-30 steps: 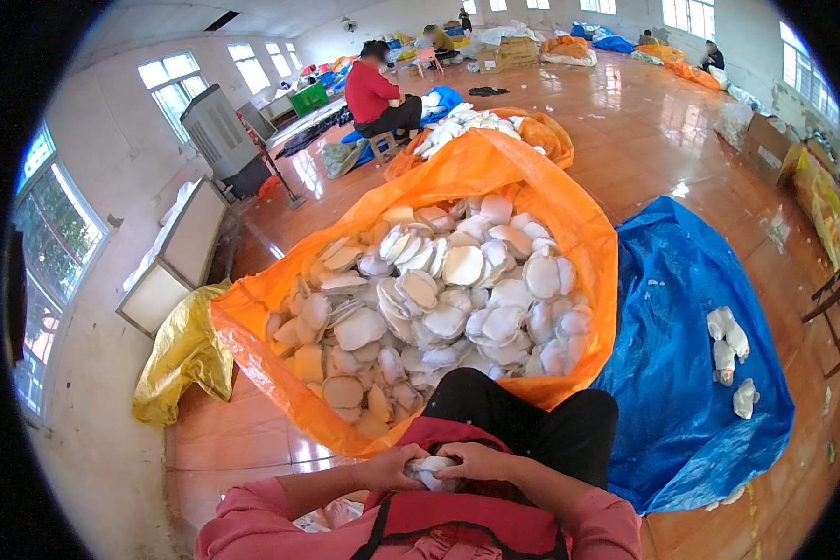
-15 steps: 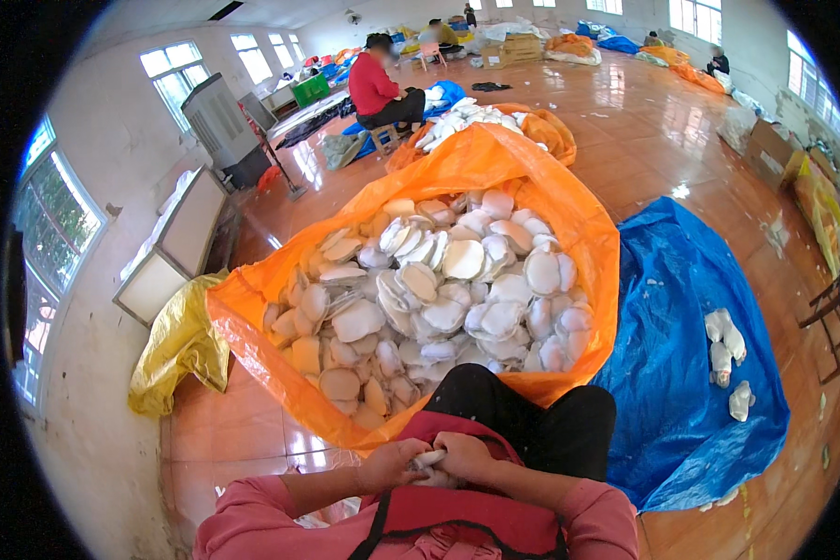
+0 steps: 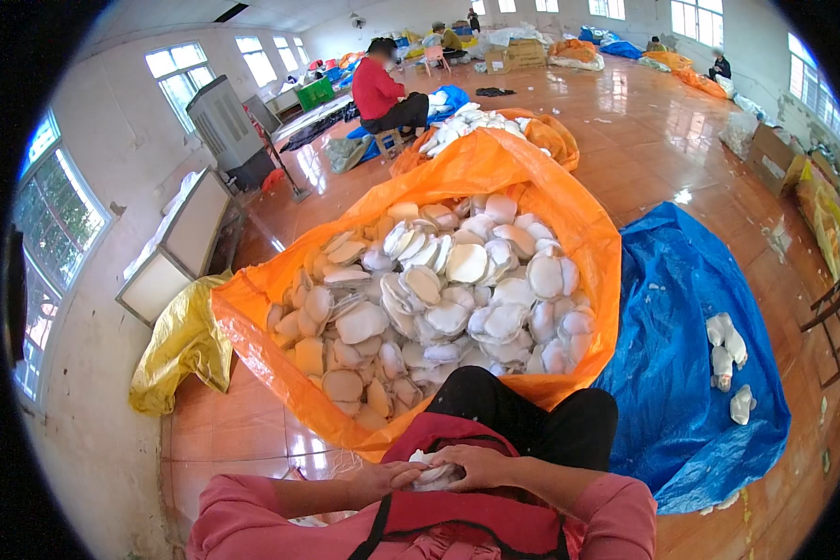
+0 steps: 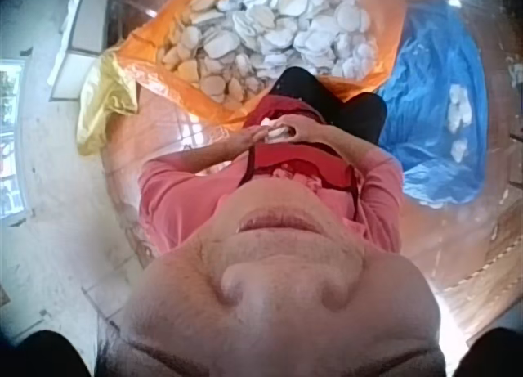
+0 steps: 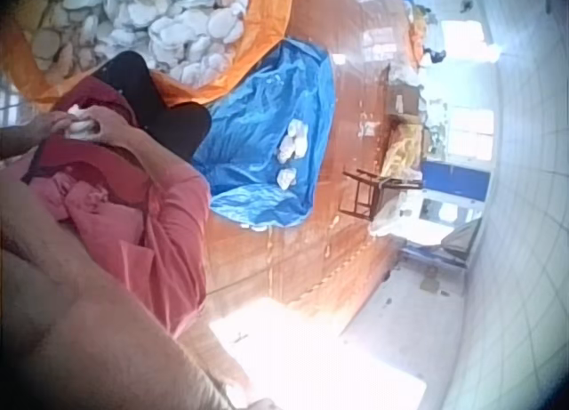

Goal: The person sits on the floor and repeatedly stuffs white fabric into the openings of white slipper-like sandals taken from a large orange bag. The person handles the sandals one at a time, inserting the fabric by hand and adjusting it inside each unit.

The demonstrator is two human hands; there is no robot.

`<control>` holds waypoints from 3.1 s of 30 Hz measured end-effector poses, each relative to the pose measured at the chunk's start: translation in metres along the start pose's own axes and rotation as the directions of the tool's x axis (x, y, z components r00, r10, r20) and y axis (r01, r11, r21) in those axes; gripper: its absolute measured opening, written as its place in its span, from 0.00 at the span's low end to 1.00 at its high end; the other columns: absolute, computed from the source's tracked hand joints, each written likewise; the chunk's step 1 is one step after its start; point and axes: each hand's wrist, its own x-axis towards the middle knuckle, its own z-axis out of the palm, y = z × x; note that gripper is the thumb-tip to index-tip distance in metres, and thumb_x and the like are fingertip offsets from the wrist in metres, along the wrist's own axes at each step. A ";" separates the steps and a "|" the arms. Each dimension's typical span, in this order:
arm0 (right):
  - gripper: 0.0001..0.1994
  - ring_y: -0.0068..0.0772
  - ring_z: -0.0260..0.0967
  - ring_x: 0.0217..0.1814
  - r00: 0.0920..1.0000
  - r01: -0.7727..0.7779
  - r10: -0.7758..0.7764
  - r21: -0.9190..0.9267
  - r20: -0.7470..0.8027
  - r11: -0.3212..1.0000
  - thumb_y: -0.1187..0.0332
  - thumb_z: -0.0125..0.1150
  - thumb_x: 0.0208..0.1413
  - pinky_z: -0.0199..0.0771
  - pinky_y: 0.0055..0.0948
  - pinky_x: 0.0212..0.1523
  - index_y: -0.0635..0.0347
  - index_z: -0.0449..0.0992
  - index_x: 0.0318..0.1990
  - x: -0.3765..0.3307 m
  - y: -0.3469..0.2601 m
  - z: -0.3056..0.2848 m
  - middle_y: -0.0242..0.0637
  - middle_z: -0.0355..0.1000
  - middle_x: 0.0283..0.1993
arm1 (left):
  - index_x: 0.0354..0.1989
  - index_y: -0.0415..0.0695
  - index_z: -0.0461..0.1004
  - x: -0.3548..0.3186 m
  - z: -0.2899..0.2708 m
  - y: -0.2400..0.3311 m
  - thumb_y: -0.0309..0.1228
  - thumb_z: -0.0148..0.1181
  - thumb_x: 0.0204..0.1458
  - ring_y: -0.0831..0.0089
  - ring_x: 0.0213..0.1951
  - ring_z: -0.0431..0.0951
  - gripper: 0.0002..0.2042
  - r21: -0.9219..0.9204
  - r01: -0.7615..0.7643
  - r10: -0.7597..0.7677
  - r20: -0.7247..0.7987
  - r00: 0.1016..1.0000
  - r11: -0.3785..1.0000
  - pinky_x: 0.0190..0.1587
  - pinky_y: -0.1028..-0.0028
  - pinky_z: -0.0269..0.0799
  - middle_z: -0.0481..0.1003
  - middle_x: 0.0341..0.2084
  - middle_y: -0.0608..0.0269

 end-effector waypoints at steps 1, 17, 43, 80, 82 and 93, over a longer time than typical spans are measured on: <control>0.28 0.44 0.64 0.60 1.000 0.016 -0.015 -0.012 0.013 1.000 0.60 0.66 0.47 0.62 0.36 0.62 0.57 0.69 0.57 -0.001 0.003 0.000 0.41 0.69 0.56 | 0.58 0.37 0.59 -0.001 0.000 -0.001 0.30 0.52 0.54 0.50 0.55 0.71 0.23 -0.003 0.018 -0.017 0.026 1.000 1.000 0.52 0.63 0.72 0.62 0.61 0.48; 0.32 0.41 0.65 0.59 0.995 -0.085 0.085 0.003 -0.045 0.996 0.64 0.70 0.40 0.62 0.34 0.62 0.57 0.69 0.57 0.006 0.031 0.012 0.40 0.69 0.55 | 0.58 0.43 0.62 0.022 0.005 -0.037 0.34 0.69 0.44 0.50 0.50 0.74 0.32 -0.154 -0.152 0.134 -0.124 0.983 0.976 0.53 0.64 0.69 0.73 0.48 0.50; 0.24 0.23 0.67 0.50 0.934 -0.160 0.350 0.792 -0.072 0.589 0.76 0.66 0.47 0.65 0.26 0.55 0.56 0.69 0.54 0.012 0.063 0.009 0.28 0.71 0.47 | 0.49 0.42 0.68 0.069 -0.024 -0.034 0.39 0.74 0.42 0.64 0.44 0.76 0.28 -0.476 0.215 -0.302 -0.114 0.946 0.853 0.47 0.68 0.71 0.75 0.40 0.55; 0.34 0.28 0.65 0.54 0.754 -0.193 0.552 0.684 -0.356 0.704 0.62 0.75 0.45 0.65 0.29 0.58 0.59 0.64 0.58 -0.039 0.015 -0.001 0.34 0.68 0.51 | 0.44 0.40 0.72 0.129 0.024 -0.024 0.29 0.67 0.52 0.74 0.36 0.76 0.14 -0.985 0.022 -0.582 -0.083 0.809 0.171 0.40 0.72 0.74 0.76 0.35 0.64; 0.33 0.26 0.65 0.52 0.747 -0.208 0.565 0.685 -0.350 0.698 0.60 0.76 0.44 0.66 0.29 0.56 0.60 0.66 0.57 -0.040 0.014 -0.001 0.34 0.69 0.50 | 0.44 0.40 0.72 0.131 0.024 -0.021 0.29 0.67 0.52 0.74 0.36 0.76 0.14 -0.995 0.021 -0.602 -0.041 0.797 0.094 0.40 0.72 0.74 0.75 0.35 0.64; 0.34 0.29 0.68 0.53 0.699 -0.116 0.613 0.787 -0.368 0.605 0.66 0.75 0.46 0.69 0.32 0.55 0.59 0.63 0.60 -0.042 0.034 0.024 0.35 0.69 0.51 | 0.41 0.40 0.73 0.130 0.030 -0.015 0.32 0.66 0.52 0.75 0.34 0.77 0.13 -0.882 0.166 -0.623 -0.168 0.764 0.441 0.38 0.72 0.74 0.77 0.31 0.63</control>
